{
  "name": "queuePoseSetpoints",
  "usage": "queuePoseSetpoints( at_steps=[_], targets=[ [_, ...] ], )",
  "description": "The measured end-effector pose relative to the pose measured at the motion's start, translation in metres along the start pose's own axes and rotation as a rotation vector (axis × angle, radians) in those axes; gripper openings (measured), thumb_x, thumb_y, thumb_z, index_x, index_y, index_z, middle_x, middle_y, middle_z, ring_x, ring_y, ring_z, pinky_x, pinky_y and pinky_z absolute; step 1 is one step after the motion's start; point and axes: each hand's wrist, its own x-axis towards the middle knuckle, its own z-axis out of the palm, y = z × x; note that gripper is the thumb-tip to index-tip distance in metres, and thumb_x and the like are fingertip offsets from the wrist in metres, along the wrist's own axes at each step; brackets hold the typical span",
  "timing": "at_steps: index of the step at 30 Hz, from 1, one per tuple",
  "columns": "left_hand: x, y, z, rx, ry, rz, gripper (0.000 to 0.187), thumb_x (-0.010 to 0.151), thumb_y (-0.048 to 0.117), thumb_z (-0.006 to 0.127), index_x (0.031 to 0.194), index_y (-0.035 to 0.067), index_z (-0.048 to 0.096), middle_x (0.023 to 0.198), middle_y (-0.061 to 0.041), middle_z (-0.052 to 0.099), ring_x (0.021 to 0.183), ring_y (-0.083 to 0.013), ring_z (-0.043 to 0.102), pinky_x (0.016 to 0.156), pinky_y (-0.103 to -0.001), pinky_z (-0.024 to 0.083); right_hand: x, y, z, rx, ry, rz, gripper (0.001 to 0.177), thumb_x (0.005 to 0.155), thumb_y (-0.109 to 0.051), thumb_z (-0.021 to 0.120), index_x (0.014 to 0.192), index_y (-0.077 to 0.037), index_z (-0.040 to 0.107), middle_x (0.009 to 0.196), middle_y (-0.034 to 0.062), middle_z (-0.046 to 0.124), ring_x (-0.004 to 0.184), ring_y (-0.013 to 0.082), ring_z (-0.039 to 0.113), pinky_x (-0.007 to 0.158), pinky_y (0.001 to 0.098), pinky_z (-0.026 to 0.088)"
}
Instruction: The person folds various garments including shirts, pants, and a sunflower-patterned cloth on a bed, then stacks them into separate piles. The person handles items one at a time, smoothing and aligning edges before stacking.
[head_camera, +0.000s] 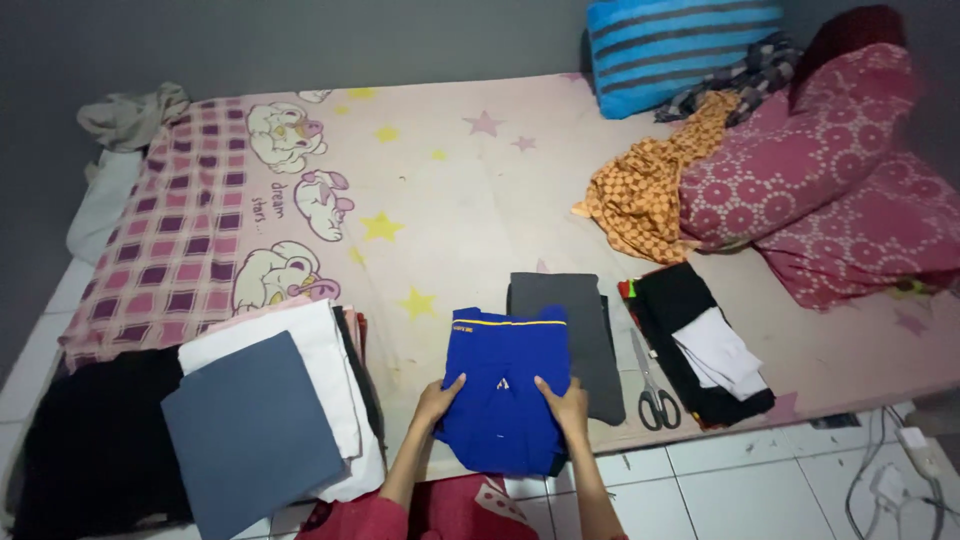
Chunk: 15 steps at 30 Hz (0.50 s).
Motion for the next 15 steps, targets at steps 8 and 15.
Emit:
queuePoseSetpoints(
  at_steps=[8,15],
  targets=[
    [-0.056,0.06,0.001,-0.262,-0.133,0.039,0.071,0.093,0.035,0.074,0.149,0.005,0.044,0.142,-0.04,0.052,0.138,-0.0556,0.046,0.11,-0.061,0.041,0.036,0.002,-0.002,0.004,-0.111,0.029,0.057,0.094,-0.05,0.067,0.135,-0.01,0.066,0.126,0.0243,0.071,0.124,0.0409,0.063,0.101,0.0489,0.055],
    [-0.113,0.142,0.015,-0.447,-0.234,0.07,0.074,0.101,0.028,0.066,0.163,0.019,0.028,0.156,-0.036,0.035,0.145,-0.0517,0.035,0.114,-0.063,0.035,0.023,-0.011,-0.037,0.22,-0.128,0.0,0.056,0.101,-0.036,0.062,0.143,-0.001,0.058,0.135,0.0318,0.062,0.13,0.0489,0.055,0.105,0.0591,0.046]
  ],
)
